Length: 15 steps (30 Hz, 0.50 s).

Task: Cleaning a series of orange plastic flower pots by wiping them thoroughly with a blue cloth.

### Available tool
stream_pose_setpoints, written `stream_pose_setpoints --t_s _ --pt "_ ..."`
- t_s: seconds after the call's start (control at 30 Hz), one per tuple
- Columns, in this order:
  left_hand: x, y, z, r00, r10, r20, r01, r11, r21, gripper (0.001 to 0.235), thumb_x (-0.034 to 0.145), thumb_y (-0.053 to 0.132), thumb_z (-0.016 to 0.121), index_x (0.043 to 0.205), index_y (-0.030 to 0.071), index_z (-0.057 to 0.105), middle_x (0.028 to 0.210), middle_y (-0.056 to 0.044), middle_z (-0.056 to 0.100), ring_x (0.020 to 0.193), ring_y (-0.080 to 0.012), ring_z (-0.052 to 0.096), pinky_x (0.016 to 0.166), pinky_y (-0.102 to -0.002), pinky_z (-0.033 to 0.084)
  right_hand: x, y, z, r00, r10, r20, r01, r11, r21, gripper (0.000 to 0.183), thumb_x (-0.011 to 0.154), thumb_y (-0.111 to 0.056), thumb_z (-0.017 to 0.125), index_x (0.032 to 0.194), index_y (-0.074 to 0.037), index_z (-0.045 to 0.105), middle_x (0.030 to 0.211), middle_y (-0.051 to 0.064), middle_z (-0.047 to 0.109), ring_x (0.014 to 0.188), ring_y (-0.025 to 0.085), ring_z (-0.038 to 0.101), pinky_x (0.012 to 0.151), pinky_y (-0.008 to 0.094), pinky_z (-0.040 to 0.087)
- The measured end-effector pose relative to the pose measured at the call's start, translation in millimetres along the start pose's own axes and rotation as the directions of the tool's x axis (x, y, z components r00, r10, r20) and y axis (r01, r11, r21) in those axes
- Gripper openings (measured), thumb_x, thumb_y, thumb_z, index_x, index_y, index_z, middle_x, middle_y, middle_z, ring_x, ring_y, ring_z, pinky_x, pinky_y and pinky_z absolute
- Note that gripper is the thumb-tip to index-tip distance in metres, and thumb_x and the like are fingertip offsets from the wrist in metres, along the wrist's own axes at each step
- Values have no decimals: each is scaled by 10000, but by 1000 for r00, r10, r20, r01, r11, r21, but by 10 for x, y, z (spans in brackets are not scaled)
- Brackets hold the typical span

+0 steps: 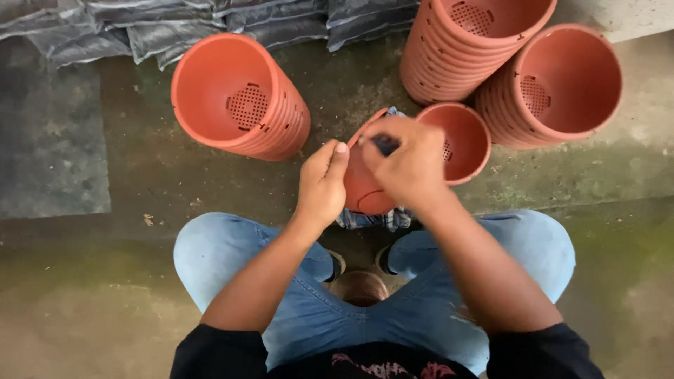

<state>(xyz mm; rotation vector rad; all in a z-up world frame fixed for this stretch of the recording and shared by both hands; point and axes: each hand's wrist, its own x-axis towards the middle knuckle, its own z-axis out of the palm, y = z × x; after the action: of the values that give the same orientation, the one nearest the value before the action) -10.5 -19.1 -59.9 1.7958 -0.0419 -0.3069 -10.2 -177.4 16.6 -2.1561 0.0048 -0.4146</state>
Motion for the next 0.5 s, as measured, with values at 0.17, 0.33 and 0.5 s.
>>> stream_pose_setpoints --t_s 0.17,0.33,0.5 --pt "20 25 -171 995 87 -51 -87 996 -4 360 1074 285 470 864 64 662 794 -72 612 881 -191 585 888 -378 470 134 282 -135 998 50 -32 -53 996 -73 128 778 -45 768 841 -156 764 745 38 739 754 228 752 710 324 595" --pt "13 64 -73 999 52 1 -52 998 -46 426 1084 312 422 844 29 632 806 -132 630 880 -264 588 881 -445 469 -39 25 43 985 -170 19 170 986 0 149 744 31 747 833 -88 751 796 131 751 806 359 743 737 435 589" --pt "-61 97 -127 998 54 16 -55 998 37 436 1095 341 425 797 78 605 745 -104 594 821 -224 591 827 -383 477 129 303 -100 998 -52 26 54 991 -121 115 825 -40 733 837 -153 750 768 38 752 760 247 756 715 332 592"
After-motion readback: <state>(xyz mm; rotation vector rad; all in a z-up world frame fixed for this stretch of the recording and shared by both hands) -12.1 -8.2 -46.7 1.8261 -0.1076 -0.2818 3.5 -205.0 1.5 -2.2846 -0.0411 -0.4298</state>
